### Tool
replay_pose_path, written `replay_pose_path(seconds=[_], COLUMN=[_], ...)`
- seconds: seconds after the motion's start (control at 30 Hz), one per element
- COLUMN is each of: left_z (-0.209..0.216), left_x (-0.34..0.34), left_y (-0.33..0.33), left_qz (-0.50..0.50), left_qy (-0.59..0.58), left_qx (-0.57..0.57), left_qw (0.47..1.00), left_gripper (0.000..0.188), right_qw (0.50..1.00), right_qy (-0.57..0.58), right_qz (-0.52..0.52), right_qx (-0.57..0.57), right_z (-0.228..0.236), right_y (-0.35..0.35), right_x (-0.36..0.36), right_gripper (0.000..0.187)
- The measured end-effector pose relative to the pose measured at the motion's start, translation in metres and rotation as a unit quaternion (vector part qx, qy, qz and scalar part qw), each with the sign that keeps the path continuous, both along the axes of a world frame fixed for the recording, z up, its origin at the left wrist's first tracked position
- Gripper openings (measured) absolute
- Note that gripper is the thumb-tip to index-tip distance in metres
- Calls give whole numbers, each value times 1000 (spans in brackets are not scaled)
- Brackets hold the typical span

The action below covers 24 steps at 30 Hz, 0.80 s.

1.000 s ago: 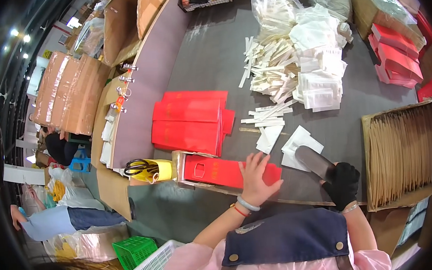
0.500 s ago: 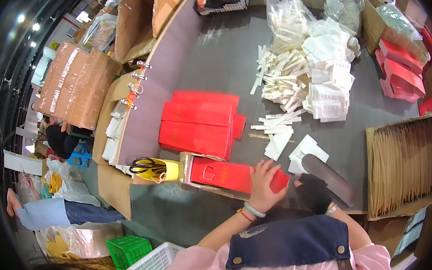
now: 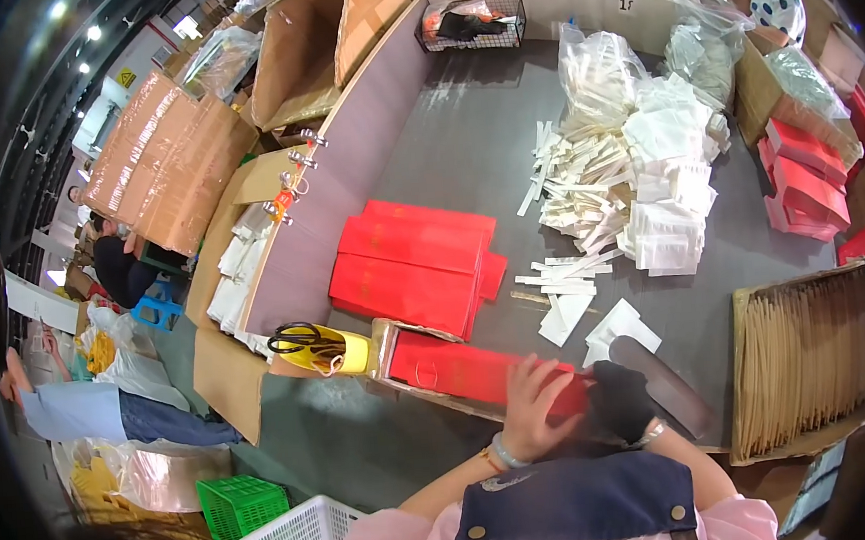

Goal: Packaging sets of disposable chopsticks and napkins into red paper sleeves.

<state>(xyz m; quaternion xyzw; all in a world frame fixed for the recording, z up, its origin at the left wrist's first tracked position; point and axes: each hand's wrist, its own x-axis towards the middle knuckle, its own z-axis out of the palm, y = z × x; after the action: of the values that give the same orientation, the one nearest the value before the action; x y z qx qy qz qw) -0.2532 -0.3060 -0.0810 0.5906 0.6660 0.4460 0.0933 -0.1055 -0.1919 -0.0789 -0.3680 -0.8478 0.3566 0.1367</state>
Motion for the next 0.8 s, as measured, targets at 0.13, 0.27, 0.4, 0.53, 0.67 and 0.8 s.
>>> replay_pose_path(seconds=[0.13, 0.27, 0.4, 0.53, 0.67, 0.8], left_z=[18, 38, 33, 29, 30, 37], left_x=[-22, -46, -65, -52, -38, -39], left_y=[-38, -57, -55, -34, -5, 7], left_qz=[72, 202, 237, 115, 49, 59], left_qy=[59, 105, -25, -185, -456, -435], left_qx=[83, 95, 79, 63, 61, 114], left_qw=[992, 969, 968, 974, 886, 891], left_gripper=[47, 47, 60, 57, 44, 56], right_qw=[991, 968, 934, 930, 930, 873], right_qy=[86, 151, 219, 203, 197, 352], right_qz=[-87, -179, -237, -264, -298, -294], right_qx=[-62, -93, -155, -155, -90, -164], right_z=[17, 20, 33, 34, 21, 29], right_y=[10, 16, 18, 25, 20, 33], right_x=[35, 78, 81, 95, 123, 132], right_gripper=[5, 4, 3, 6, 12, 5])
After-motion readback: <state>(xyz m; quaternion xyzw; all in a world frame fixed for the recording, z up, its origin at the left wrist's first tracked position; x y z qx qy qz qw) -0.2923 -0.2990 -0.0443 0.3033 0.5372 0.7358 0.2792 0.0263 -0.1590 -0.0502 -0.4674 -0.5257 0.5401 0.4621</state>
